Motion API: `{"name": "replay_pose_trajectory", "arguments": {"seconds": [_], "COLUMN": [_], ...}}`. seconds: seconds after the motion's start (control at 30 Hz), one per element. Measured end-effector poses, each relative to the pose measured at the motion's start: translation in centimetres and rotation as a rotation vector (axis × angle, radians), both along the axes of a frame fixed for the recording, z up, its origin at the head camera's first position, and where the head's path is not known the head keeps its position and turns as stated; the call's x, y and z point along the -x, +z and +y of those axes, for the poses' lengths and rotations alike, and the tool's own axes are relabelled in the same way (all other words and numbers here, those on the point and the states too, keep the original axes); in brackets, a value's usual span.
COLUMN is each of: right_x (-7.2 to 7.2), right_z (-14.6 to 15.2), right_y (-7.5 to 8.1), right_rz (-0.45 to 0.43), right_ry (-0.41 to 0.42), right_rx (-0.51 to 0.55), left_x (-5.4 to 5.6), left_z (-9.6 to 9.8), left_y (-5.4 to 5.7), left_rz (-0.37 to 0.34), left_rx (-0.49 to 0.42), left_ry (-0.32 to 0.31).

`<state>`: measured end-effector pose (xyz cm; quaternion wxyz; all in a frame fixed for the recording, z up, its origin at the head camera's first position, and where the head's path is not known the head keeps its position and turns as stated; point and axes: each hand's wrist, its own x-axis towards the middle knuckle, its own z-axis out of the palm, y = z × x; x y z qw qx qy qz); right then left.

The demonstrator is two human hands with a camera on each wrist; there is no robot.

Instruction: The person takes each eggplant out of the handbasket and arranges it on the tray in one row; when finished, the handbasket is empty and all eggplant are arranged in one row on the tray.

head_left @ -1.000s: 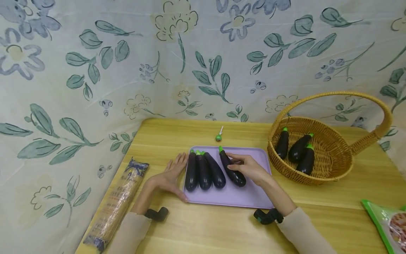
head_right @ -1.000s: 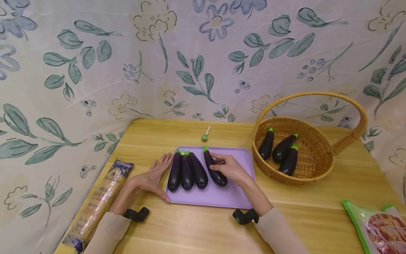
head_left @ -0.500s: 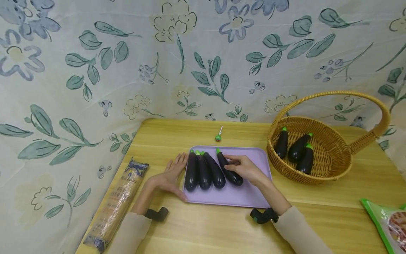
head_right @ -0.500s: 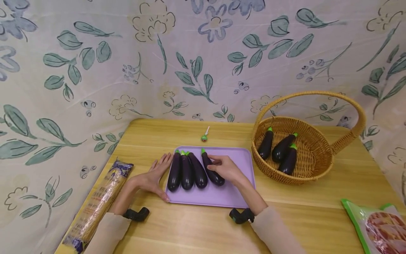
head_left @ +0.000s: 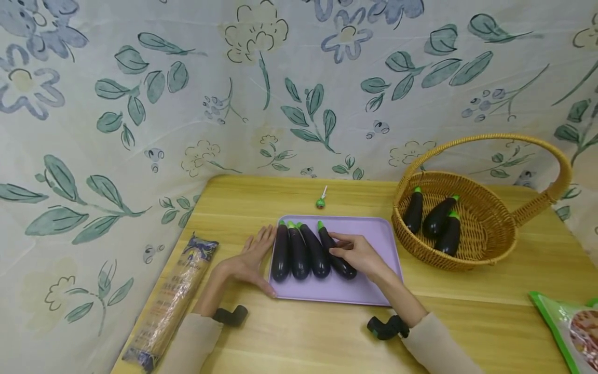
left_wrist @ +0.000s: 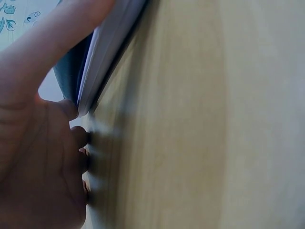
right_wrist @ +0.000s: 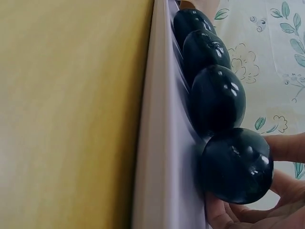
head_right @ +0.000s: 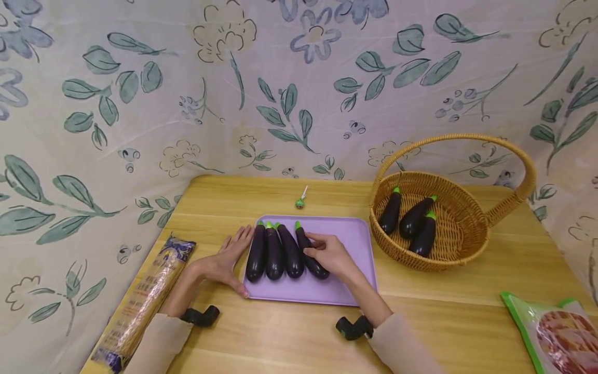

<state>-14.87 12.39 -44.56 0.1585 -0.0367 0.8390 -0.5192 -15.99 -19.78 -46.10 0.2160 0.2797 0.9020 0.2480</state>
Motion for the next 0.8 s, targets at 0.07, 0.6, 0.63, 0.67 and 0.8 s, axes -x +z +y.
{"name": "replay_pose_trajectory", "arguments": {"seconds": [0.07, 0.6, 0.63, 0.67, 0.8], "right_x": [-0.16, -0.4, -0.36, -0.32, -0.19], "right_z": [-0.04, 0.1, 0.14, 0.15, 0.3], "right_y": [-0.02, 0.08, 0.07, 0.04, 0.08], "right_rz": [0.01, 0.037, 0.035, 0.027, 0.008], "right_ry": [-0.008, 0.007, 0.011, 0.009, 0.017], "right_rx": [-0.012, -0.057, -0.053, -0.05, -0.027], "left_x": [-0.01, -0.01, -0.01, -0.01, -0.03], "left_z": [0.01, -0.01, 0.0, 0.0, 0.0], "left_y": [-0.03, 0.12, 0.11, 0.09, -0.01], "left_rz": [-0.002, -0.005, -0.004, -0.003, 0.001], "left_rx": [-0.003, -0.009, -0.009, -0.01, -0.009], "left_ry": [0.001, -0.002, -0.002, -0.002, -0.004]}}
